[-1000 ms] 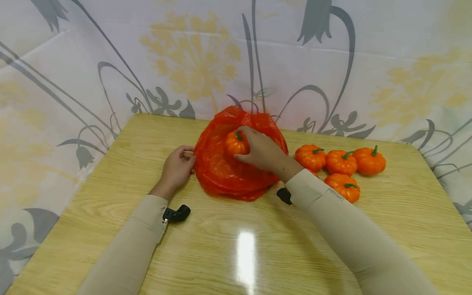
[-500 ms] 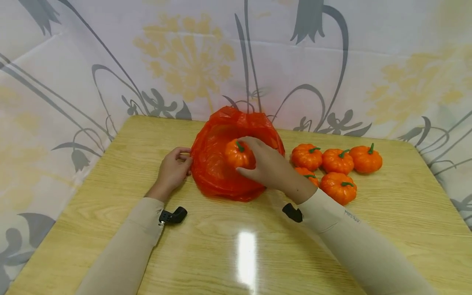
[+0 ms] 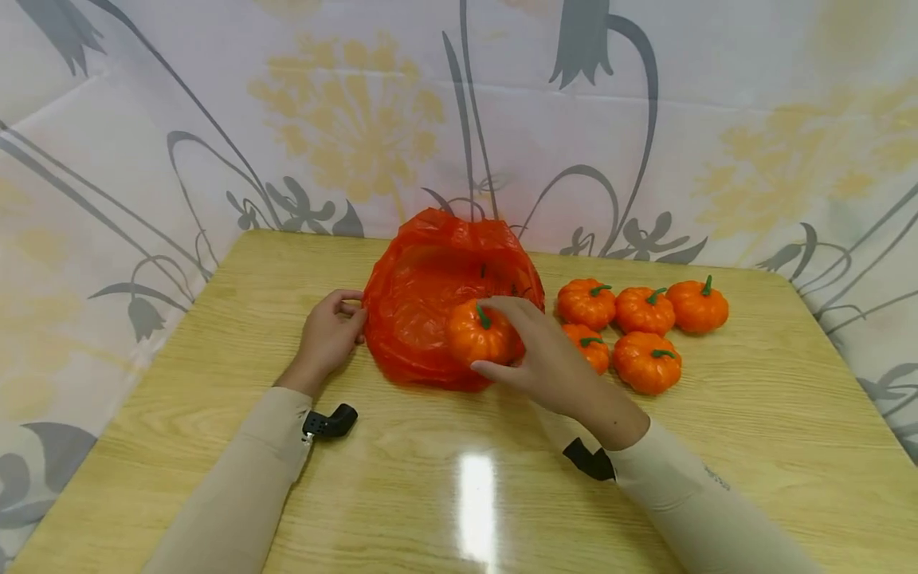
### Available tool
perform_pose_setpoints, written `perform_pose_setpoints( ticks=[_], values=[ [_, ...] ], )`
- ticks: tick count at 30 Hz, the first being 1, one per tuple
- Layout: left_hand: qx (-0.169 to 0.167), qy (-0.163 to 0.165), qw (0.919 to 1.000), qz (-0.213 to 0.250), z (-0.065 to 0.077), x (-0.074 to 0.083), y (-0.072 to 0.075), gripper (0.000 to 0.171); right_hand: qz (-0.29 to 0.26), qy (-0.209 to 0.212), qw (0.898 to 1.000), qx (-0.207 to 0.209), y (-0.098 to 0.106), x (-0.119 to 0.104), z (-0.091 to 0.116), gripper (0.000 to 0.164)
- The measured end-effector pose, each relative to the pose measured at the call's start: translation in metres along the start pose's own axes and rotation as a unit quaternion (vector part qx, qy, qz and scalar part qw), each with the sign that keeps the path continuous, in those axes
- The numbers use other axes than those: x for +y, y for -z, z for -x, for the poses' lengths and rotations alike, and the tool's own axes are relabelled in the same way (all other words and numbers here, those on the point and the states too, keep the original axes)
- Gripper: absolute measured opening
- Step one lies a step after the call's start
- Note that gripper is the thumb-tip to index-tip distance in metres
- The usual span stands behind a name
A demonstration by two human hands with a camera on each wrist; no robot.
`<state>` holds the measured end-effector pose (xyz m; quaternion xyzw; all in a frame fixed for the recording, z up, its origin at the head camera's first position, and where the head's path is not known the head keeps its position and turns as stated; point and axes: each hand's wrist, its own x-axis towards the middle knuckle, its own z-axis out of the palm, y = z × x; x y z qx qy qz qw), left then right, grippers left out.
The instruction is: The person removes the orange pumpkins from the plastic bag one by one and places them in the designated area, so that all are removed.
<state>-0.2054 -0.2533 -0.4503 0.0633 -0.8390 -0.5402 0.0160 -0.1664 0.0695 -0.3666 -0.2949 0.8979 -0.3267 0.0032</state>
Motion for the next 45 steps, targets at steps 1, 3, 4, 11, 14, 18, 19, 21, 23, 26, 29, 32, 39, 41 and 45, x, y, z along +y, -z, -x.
perform_pose_setpoints(
  ticks=[1, 3, 4, 11, 14, 18, 19, 21, 23, 26, 29, 32, 39, 41, 45],
  values=[
    [0.0, -0.002, 1.0, 0.0, -0.001, 0.0, 0.0, 0.033, 0.001, 0.004, 1.0, 0.003, 0.0, 0.001, 0.004, 0.07],
    [-0.002, -0.002, 1.0, 0.001, -0.002, 0.001, 0.001, 0.033, -0.001, 0.011, 1.0, 0.009, 0.0, 0.003, 0.011, 0.071],
    [-0.003, -0.002, 1.0, 0.002, -0.002, 0.001, 0.001, 0.033, -0.001, 0.011, 1.0, 0.012, 0.001, 0.003, 0.015, 0.071],
    [-0.004, -0.002, 1.0, 0.008, -0.002, 0.003, -0.002, 0.033, 0.006, 0.013, 0.999, 0.036, 0.008, 0.006, 0.037, 0.071],
    [-0.001, 0.002, 1.0, 0.008, -0.001, 0.002, -0.001, 0.032, 0.012, 0.016, 0.999, 0.035, 0.009, 0.005, 0.042, 0.072],
    [0.0, 0.003, 1.0, 0.002, 0.001, 0.003, 0.001, 0.033, 0.028, 0.022, 0.999, 0.041, 0.012, 0.006, 0.051, 0.072],
    [0.0, 0.001, 1.0, 0.001, 0.001, 0.003, 0.0, 0.033, 0.031, 0.023, 0.998, 0.043, 0.014, 0.007, 0.054, 0.072],
    [-0.001, -0.002, 1.0, 0.0, 0.001, 0.004, 0.0, 0.033, 0.035, 0.023, 0.998, 0.049, 0.017, 0.009, 0.059, 0.072],
    [-0.002, -0.005, 1.0, 0.001, 0.0, 0.005, -0.001, 0.033, 0.035, 0.022, 0.998, 0.057, 0.021, 0.011, 0.065, 0.071],
    [-0.005, -0.002, 1.0, 0.007, 0.0, 0.004, -0.002, 0.033, 0.037, 0.02, 0.997, 0.069, 0.028, 0.013, 0.074, 0.072],
    [-0.004, 0.003, 1.0, 0.006, 0.001, 0.003, 0.0, 0.033, 0.048, 0.013, 0.996, 0.08, 0.034, 0.017, 0.081, 0.07],
    [-0.001, 0.003, 1.0, 0.002, 0.003, 0.002, 0.002, 0.034, 0.056, -0.002, 0.994, 0.092, 0.041, 0.022, 0.087, 0.069],
    [0.003, -0.004, 1.0, -0.008, 0.003, 0.001, 0.004, 0.034, 0.075, 0.011, 0.985, 0.153, 0.06, 0.04, 0.092, 0.075],
    [0.003, -0.005, 1.0, -0.008, 0.003, 0.002, 0.004, 0.035, 0.08, 0.007, 0.982, 0.168, 0.065, 0.044, 0.093, 0.075],
    [-0.002, -0.007, 1.0, -0.002, 0.003, 0.004, 0.002, 0.035, 0.083, -0.018, 0.98, 0.182, 0.073, 0.05, 0.094, 0.073]
  ],
)
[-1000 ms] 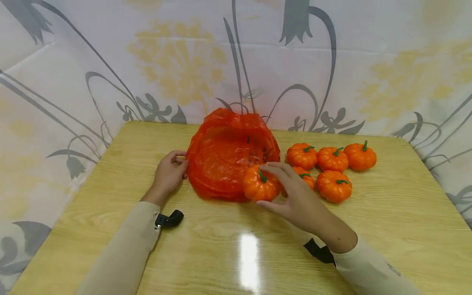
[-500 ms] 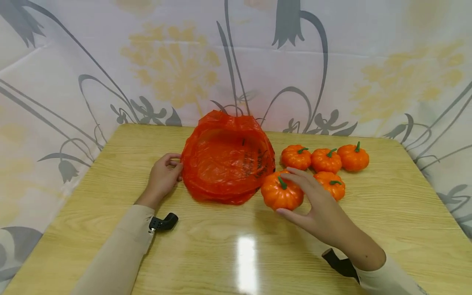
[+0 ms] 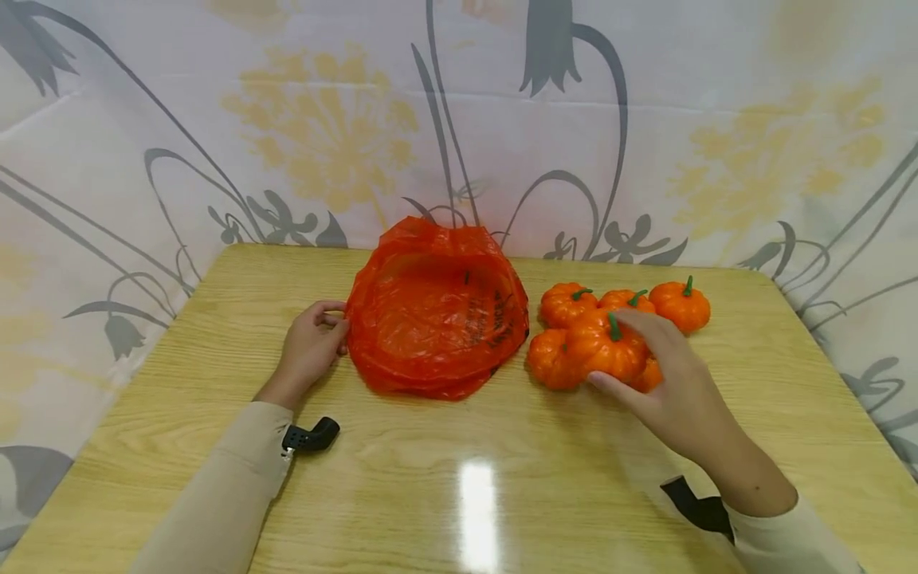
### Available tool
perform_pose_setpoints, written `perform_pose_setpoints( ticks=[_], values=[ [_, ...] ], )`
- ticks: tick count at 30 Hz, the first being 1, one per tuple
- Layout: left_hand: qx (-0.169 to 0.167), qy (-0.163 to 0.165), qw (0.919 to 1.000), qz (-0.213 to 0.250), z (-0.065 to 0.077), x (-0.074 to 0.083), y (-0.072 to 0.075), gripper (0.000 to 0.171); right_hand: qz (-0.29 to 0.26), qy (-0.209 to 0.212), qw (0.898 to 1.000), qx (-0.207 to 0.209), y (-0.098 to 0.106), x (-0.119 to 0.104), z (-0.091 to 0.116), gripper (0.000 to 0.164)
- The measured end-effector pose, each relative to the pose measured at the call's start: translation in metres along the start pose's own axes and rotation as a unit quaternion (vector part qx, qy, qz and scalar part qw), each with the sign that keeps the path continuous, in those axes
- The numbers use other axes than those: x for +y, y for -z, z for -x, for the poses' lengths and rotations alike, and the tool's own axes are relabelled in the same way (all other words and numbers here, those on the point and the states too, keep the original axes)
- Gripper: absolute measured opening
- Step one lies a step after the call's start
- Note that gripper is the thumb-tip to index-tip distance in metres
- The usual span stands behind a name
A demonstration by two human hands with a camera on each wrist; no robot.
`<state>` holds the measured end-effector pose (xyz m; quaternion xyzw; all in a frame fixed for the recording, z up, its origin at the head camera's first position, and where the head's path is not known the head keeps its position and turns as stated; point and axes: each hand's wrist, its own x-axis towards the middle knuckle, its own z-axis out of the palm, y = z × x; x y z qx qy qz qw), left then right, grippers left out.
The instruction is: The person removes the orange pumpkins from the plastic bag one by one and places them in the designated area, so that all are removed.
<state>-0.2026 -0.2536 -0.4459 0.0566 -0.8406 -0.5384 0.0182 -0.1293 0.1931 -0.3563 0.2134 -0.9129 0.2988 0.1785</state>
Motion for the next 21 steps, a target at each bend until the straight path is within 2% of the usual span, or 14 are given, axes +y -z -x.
perform_pose_setpoints(
  ticks=[7, 12, 21],
  values=[
    [-0.001, 0.01, 1.0, 0.001, 0.003, -0.001, 0.001, 0.036, -0.02, -0.043, 0.999, 0.017, 0.005, 0.008, -0.003, 0.068],
    [0.0, 0.007, 1.0, 0.0, 0.003, 0.0, 0.001, 0.035, -0.019, -0.054, 0.998, 0.035, 0.012, 0.015, -0.007, 0.067],
    [-0.005, 0.005, 1.0, 0.0, 0.002, 0.002, 0.0, 0.036, -0.013, -0.103, 0.994, 0.02, 0.017, 0.025, -0.008, 0.073]
  ],
)
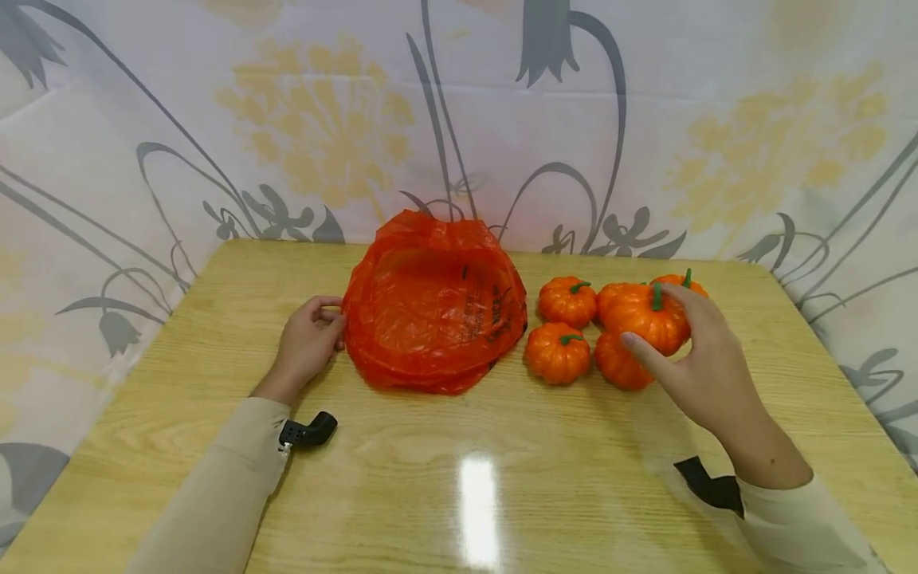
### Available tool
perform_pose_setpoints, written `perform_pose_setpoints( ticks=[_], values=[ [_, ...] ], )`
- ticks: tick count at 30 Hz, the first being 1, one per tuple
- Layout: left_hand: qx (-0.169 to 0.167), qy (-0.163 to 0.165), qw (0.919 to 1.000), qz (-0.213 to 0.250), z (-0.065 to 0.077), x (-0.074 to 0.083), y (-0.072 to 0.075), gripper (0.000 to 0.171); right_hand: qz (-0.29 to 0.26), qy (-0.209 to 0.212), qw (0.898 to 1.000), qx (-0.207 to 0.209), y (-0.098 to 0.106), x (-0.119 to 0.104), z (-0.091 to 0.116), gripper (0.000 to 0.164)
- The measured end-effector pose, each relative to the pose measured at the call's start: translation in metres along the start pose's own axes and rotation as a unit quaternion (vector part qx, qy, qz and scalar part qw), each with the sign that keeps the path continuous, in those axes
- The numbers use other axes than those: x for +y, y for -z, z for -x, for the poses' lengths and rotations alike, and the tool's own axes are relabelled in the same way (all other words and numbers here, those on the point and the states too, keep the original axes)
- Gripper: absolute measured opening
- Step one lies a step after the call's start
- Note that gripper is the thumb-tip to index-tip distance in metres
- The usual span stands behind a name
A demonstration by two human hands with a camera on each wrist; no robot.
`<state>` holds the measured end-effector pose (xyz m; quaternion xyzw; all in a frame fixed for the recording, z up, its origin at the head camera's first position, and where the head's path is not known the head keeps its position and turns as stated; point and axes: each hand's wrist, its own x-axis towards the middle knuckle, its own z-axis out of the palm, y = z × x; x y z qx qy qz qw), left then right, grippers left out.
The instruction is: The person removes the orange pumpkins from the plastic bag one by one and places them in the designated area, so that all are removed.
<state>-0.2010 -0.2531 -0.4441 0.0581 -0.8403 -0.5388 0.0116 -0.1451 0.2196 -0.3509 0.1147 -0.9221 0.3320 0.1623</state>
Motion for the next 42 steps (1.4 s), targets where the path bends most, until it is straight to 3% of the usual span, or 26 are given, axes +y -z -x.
perform_pose_setpoints(
  ticks=[6, 14, 23, 35, 42],
  values=[
    [0.0, -0.001, 1.0, 0.0, -0.002, 0.0, -0.001, 0.036, 0.005, -0.025, 1.0, 0.004, 0.003, 0.009, -0.004, 0.076],
    [0.0, 0.002, 1.0, -0.001, 0.0, 0.001, 0.0, 0.036, 0.02, -0.047, 0.998, -0.023, 0.007, 0.018, -0.007, 0.081],
    [0.003, -0.001, 1.0, -0.003, 0.001, 0.003, -0.001, 0.035, 0.047, -0.072, 0.996, -0.002, 0.012, 0.031, -0.01, 0.08],
    [0.0, 0.012, 0.9998, -0.015, -0.001, -0.001, -0.001, 0.034, 0.083, -0.127, 0.988, -0.031, 0.016, 0.054, -0.011, 0.085],
    [-0.001, 0.011, 0.9998, -0.016, -0.001, 0.0, -0.001, 0.034, 0.085, -0.129, 0.987, -0.048, 0.015, 0.07, -0.011, 0.085]
  ],
)
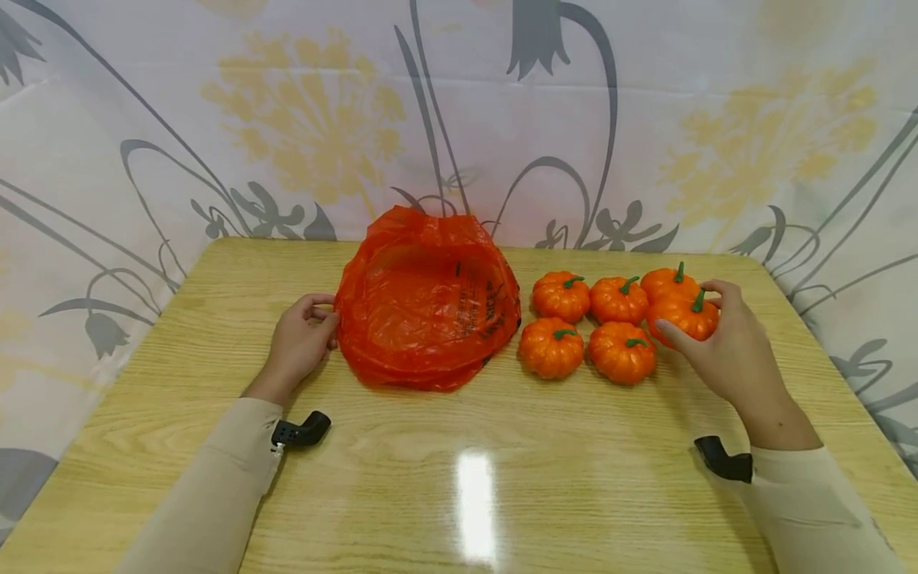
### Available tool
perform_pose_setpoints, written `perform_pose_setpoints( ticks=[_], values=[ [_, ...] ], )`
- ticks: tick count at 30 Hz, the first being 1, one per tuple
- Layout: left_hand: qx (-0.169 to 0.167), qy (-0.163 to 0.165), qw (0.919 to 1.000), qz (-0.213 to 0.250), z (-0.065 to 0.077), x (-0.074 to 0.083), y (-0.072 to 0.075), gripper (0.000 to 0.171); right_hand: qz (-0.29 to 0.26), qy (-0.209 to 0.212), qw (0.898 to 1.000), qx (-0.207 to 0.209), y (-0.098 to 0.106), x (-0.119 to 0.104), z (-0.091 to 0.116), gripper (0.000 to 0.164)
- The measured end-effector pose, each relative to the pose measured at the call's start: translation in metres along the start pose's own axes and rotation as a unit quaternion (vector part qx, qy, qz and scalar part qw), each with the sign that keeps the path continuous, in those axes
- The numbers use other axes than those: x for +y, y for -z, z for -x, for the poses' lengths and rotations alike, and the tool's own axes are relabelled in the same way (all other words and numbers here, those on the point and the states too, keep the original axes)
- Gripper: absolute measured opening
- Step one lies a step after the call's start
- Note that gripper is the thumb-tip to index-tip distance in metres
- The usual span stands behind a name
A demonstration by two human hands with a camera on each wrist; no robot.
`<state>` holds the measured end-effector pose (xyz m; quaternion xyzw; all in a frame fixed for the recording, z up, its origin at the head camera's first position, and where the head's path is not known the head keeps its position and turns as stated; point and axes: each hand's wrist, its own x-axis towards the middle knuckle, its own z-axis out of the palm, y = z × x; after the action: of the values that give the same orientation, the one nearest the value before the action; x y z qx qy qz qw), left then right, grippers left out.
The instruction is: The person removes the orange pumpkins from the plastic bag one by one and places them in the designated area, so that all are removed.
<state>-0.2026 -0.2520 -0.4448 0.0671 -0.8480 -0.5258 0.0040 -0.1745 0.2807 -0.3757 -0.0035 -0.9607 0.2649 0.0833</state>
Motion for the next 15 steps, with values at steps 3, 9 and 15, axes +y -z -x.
perform_pose_setpoints(
  ticks=[3, 9, 15],
  values=[
    [0.0, 0.0, 1.0, -0.001, 0.0, 0.0, 0.0, 0.034, 0.003, -0.003, 1.0, -0.015, -0.001, 0.005, -0.001, 0.085],
    [-0.001, -0.002, 1.0, 0.0, 0.0, 0.001, 0.0, 0.034, 0.017, -0.011, 0.999, -0.045, -0.004, 0.014, -0.004, 0.085],
    [0.0, -0.001, 1.0, -0.004, 0.0, 0.0, 0.0, 0.034, 0.033, -0.01, 0.996, -0.083, -0.006, 0.021, -0.006, 0.086]
  ],
)
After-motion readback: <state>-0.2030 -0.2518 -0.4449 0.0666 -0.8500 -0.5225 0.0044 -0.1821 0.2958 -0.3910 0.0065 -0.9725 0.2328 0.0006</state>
